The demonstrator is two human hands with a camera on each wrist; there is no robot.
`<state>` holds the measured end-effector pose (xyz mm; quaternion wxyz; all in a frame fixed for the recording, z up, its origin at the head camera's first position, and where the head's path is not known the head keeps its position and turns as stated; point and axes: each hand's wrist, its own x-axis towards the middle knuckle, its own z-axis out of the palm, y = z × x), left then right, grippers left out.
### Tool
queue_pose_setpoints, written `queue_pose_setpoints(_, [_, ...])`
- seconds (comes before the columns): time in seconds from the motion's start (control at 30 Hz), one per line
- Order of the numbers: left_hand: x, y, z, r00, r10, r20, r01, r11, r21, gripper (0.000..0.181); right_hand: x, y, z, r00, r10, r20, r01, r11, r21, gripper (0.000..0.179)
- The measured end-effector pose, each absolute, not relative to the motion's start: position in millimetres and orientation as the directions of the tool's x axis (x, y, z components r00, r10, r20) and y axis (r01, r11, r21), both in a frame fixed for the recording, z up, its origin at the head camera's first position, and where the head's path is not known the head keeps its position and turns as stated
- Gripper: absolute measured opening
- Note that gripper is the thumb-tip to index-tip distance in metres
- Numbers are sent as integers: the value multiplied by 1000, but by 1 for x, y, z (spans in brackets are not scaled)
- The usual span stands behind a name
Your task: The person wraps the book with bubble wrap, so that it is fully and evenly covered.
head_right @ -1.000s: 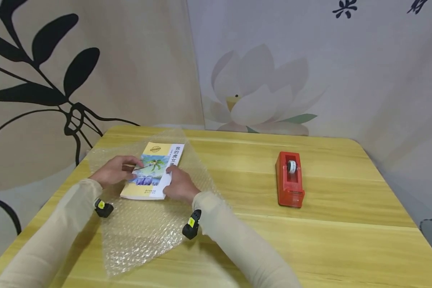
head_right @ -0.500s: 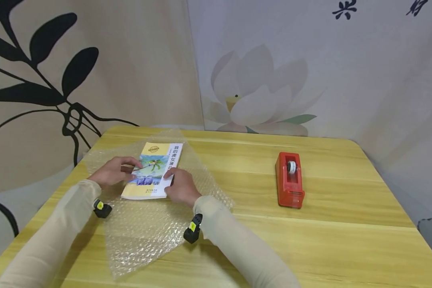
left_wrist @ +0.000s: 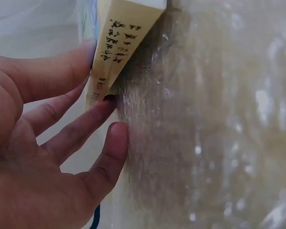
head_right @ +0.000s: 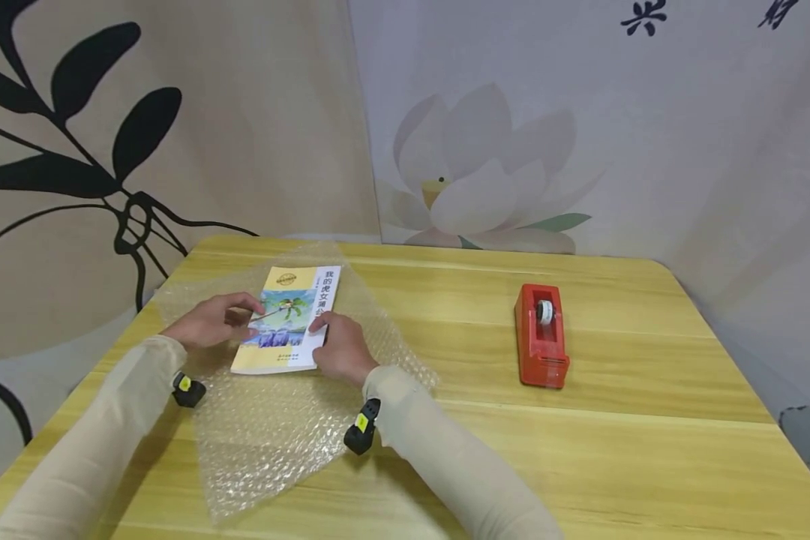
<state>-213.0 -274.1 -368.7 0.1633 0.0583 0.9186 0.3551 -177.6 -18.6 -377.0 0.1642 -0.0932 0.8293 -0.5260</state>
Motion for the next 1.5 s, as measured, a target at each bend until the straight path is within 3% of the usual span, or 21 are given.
queue_pose_setpoints(0.43, [-218,-265,-354,-946,203,-253,16,808,589,31,-181,-15,-374,-924,-352,-150,-47,494,-868,30])
queue_pose_setpoints(0.63, [-219,-265,-352,-934,257,-249,77,823,563,32,-182,-13,-375,-924,-351,-151,-65,535,-843,30])
queue_pose_setpoints(0.9, [-218,-265,-352,-925,271,-266,95,844,528,48,-183,-10,-371,-905,-392,-163,-100,571,-815,26])
queue_pose_setpoints(1.2, [-218,-261,-354,-927,237,-291,67,868,492,52,-181,3,-347,-845,-506,-172,-256,667,-700,28])
queue_pose_setpoints(1.37, [-215,-260,-356,-924,223,-310,27,849,528,62,-166,4,-338,-820,-554,-142,-381,714,-588,31])
queue_pose_setpoints(1.5, [-215,-260,-359,-923,236,-305,40,846,532,65,-147,4,-334,-728,-667,-160,-537,699,-472,41])
